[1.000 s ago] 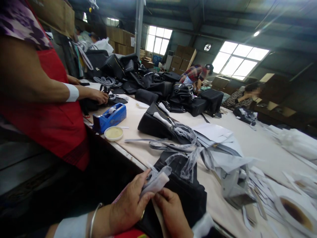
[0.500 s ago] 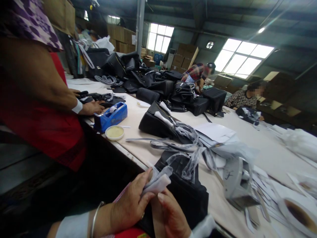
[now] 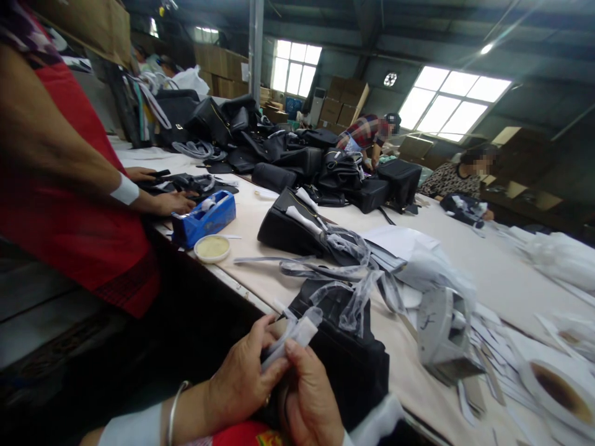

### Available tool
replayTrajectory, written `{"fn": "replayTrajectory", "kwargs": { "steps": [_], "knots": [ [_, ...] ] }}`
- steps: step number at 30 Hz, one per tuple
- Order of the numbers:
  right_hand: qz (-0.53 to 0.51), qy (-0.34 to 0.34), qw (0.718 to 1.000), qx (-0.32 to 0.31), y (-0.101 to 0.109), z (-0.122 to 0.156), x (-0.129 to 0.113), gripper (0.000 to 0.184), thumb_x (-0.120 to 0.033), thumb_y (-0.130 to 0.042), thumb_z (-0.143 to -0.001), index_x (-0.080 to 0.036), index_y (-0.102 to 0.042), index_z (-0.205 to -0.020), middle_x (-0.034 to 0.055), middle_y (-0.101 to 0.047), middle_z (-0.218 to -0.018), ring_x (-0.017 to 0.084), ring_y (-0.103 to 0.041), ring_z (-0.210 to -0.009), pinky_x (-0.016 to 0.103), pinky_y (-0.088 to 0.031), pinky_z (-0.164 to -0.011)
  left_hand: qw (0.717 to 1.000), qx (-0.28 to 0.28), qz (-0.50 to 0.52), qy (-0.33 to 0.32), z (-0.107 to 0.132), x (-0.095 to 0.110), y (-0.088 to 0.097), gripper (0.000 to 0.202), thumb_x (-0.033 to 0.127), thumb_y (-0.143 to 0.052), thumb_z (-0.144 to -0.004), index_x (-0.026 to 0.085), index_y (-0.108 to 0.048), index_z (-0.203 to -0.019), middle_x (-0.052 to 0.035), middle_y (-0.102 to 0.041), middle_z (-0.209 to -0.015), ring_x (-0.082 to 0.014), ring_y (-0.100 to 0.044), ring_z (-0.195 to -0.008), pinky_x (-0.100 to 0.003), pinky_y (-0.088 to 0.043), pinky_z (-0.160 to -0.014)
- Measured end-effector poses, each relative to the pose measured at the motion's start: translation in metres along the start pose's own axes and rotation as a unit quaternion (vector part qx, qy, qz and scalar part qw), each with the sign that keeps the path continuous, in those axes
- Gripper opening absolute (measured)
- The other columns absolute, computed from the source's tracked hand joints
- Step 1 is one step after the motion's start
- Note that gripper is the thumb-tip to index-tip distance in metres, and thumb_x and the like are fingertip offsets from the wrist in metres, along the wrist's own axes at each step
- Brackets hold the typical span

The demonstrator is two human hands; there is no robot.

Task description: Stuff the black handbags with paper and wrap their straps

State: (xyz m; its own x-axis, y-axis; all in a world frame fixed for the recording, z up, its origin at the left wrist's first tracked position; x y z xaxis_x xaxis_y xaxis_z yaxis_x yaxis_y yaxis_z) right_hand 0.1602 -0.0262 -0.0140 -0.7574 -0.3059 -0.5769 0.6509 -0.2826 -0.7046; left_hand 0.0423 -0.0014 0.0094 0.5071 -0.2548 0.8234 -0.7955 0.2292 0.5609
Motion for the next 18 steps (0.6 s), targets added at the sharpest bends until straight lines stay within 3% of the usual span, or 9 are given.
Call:
{"fn": "replayTrajectory", "kwargs": {
  "steps": [7, 12, 18],
  "knots": [
    [-0.02, 0.004, 0.999, 0.039, 0.001, 0.001, -0.008, 0.023, -0.024, -0.076, -0.075, -0.016, -0.077, -0.096, 0.0072, -0.076, -0.1, 0.025, -0.067, -0.108, 0.039, -0.049, -0.104, 0.998, -0.014, 0.042, 0.049, -0.001, 0.003, 0.004, 0.03, 0.043, -0.067, -0.085, 0.022, -0.064, -0.106, -0.0056, -0.067, -0.102, -0.024, -0.064, -0.098, -0.034, -0.05, -0.088],
    [-0.028, -0.011, 0.999, 0.027, 0.002, 0.006, -0.015, 0.022, -0.02, -0.08, -0.073, -0.014, -0.077, -0.094, 0.006, -0.077, -0.096, 0.02, -0.068, -0.097, 0.031, -0.051, -0.097, 0.993, -0.016, 0.083, 0.086, -0.001, 0.005, 0.003, 0.033, 0.049, -0.067, -0.085, 0.021, -0.069, -0.103, -0.0039, -0.068, -0.1, -0.0215, -0.063, -0.096, -0.03, -0.049, -0.087],
    [0.027, -0.021, 0.999, 0.031, 0.007, 0.007, -0.023, 0.028, -0.024, -0.086, -0.068, -0.011, -0.078, -0.092, 0.0066, -0.077, -0.089, 0.017, -0.067, -0.083, 0.028, -0.053, -0.083, 0.994, -0.027, 0.08, 0.063, -0.005, 0.007, 0.003, 0.032, 0.049, -0.066, -0.086, 0.019, -0.073, -0.094, -0.0051, -0.068, -0.097, -0.0213, -0.062, -0.093, -0.029, -0.048, -0.086]
  ]
}}
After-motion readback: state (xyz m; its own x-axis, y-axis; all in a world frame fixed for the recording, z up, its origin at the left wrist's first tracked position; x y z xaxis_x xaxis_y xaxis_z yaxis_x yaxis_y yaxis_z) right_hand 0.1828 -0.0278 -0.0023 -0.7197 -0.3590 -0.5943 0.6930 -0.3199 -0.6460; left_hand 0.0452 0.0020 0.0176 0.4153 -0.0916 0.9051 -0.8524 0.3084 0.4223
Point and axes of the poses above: each hand's wrist, its own z-axis away from the middle knuckle, its own y-axis out of the back of the hand, x = y × z, the point moved 4 cm from there along -z, towards the middle knuckle
